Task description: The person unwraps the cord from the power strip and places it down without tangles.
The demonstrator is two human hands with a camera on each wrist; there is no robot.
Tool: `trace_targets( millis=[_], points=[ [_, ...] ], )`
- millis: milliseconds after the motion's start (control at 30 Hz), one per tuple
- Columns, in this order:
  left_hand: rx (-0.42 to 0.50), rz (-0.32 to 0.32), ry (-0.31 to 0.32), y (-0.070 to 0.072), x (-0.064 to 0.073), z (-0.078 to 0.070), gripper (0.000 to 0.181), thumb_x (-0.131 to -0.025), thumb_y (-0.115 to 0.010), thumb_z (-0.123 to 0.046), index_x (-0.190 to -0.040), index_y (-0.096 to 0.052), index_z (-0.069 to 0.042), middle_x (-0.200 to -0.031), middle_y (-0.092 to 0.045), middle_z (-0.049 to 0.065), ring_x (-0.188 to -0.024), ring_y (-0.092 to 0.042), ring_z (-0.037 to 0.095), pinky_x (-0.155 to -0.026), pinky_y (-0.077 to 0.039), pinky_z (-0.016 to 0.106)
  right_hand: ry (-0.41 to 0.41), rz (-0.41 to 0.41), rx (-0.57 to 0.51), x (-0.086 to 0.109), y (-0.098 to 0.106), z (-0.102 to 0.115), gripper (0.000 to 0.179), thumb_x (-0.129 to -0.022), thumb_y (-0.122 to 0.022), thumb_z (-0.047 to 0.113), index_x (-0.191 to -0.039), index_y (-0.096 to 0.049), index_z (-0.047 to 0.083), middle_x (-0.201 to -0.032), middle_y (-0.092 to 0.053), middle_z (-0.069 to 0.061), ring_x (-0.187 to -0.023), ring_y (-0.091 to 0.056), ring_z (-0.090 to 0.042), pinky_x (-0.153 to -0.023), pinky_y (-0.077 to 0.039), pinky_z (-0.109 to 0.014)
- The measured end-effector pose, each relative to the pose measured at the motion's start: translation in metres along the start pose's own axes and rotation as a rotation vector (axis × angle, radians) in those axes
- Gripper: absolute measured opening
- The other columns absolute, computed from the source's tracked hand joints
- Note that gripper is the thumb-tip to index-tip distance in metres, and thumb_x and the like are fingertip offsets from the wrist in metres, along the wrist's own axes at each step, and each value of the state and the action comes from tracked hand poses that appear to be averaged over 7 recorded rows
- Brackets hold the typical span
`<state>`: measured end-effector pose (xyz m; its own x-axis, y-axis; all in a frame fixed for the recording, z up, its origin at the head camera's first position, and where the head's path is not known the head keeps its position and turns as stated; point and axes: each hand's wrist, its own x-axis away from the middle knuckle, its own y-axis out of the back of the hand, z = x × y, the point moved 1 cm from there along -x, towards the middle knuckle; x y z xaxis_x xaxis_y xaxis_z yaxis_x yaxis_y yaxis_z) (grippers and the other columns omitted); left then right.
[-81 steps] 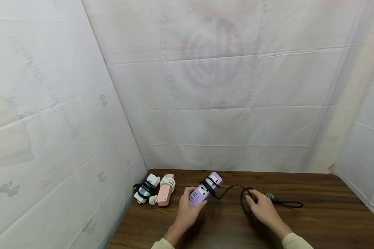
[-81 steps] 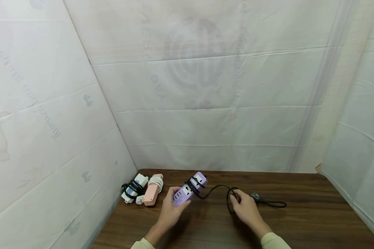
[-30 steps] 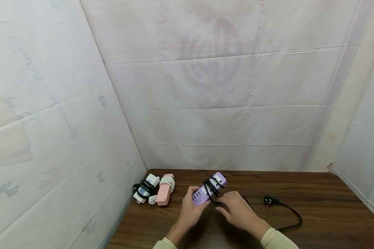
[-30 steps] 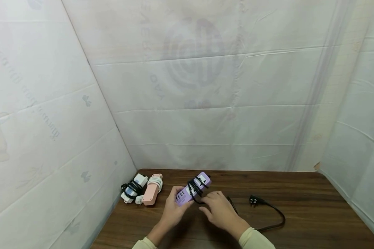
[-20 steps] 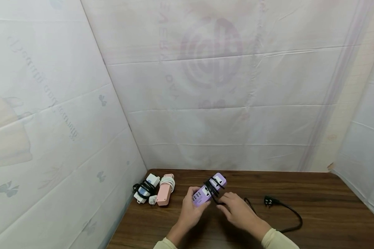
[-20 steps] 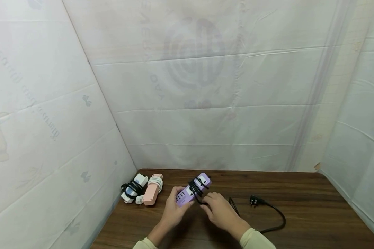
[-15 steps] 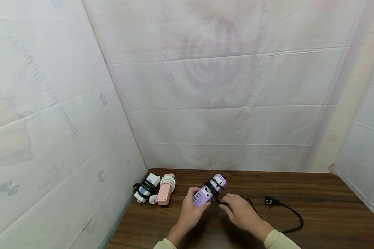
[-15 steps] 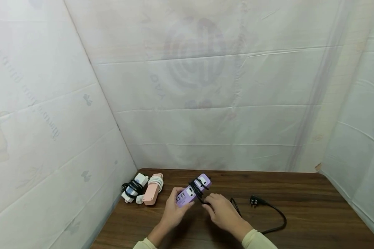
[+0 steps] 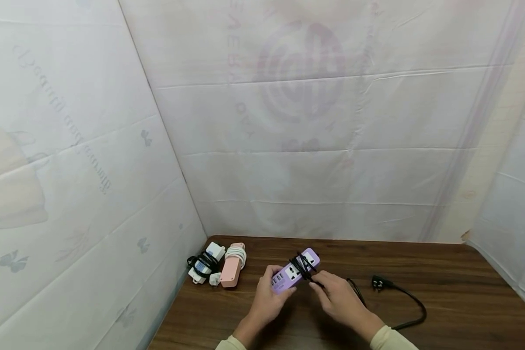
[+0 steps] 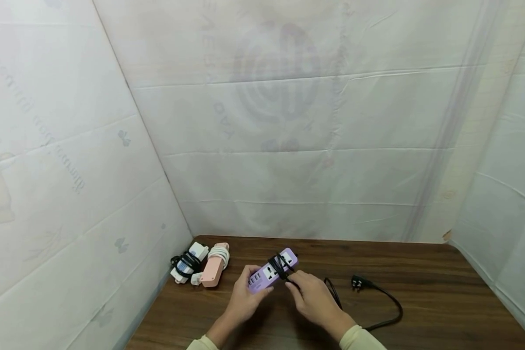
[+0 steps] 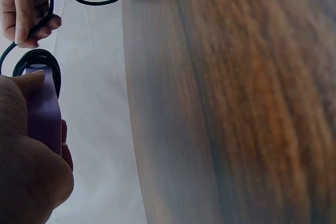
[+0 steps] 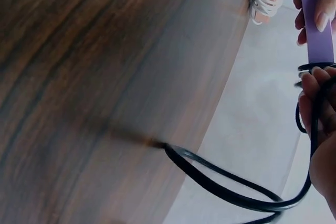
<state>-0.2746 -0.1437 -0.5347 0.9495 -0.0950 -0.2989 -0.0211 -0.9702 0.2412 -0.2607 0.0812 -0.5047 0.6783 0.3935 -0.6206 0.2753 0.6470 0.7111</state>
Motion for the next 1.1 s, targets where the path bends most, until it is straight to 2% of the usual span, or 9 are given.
trace_targets(
  millis=[200, 400, 600, 767, 1100],
  points=[
    [-0.034, -0.011, -0.036, -0.001, 0.002, 0.005, 0.053, -0.082, -0.091, -0.014, -0.125, -0.061, -0.015, -0.116, -0.074, 0.009, -0.098, -0.059, 0.007, -0.083, -0.049, 0.022, 0.015, -0.08, 0.011, -0.001, 0.0, -0.001, 0.014, -0.095, -0.078, 0.006, -0.099, -0.072, 0.019, -0.09, -0.065, 0.015, -0.076, -0.05, 0.009, -0.066, -0.045, -0.014],
    [-0.028, -0.014, -0.011, 0.0, 0.003, 0.002, 0.053, -0.081, -0.092, -0.014, -0.125, -0.061, -0.016, -0.115, -0.073, 0.008, -0.099, -0.056, 0.008, -0.084, -0.047, 0.022, 0.023, -0.093, 0.01, -0.003, 0.002, -0.003, 0.021, -0.094, -0.078, 0.004, -0.094, -0.066, 0.022, -0.085, -0.058, 0.016, -0.071, -0.043, 0.009, -0.064, -0.038, -0.009],
    [-0.005, -0.007, -0.022, 0.0, 0.003, 0.0, 0.053, -0.081, -0.092, -0.012, -0.124, -0.062, -0.015, -0.113, -0.074, 0.01, -0.095, -0.06, 0.007, -0.08, -0.049, 0.021, -0.038, -0.092, 0.035, -0.004, 0.006, -0.001, 0.015, -0.094, -0.077, 0.005, -0.096, -0.07, 0.017, -0.086, -0.062, 0.014, -0.074, -0.048, 0.007, -0.065, -0.045, -0.018],
    [-0.007, 0.001, -0.001, 0.001, 0.003, 0.0, 0.053, -0.081, -0.091, -0.013, -0.125, -0.061, -0.016, -0.117, -0.074, 0.009, -0.098, -0.058, 0.007, -0.083, -0.047, 0.022, -0.106, -0.091, 0.064, -0.003, 0.009, -0.001, 0.013, -0.095, -0.077, 0.006, -0.097, -0.07, 0.017, -0.086, -0.062, 0.015, -0.074, -0.048, 0.006, -0.064, -0.047, -0.021],
    [-0.02, 0.008, 0.019, 0.003, 0.0, -0.001, 0.055, -0.082, -0.091, -0.013, -0.127, -0.06, -0.017, -0.122, -0.073, 0.008, -0.102, -0.058, 0.009, -0.087, -0.048, 0.023, -0.124, -0.121, 0.066, -0.004, 0.012, -0.005, 0.01, -0.096, -0.075, 0.007, -0.095, -0.069, 0.015, -0.083, -0.058, 0.014, -0.072, -0.047, 0.006, -0.062, -0.045, -0.02]
  ],
)
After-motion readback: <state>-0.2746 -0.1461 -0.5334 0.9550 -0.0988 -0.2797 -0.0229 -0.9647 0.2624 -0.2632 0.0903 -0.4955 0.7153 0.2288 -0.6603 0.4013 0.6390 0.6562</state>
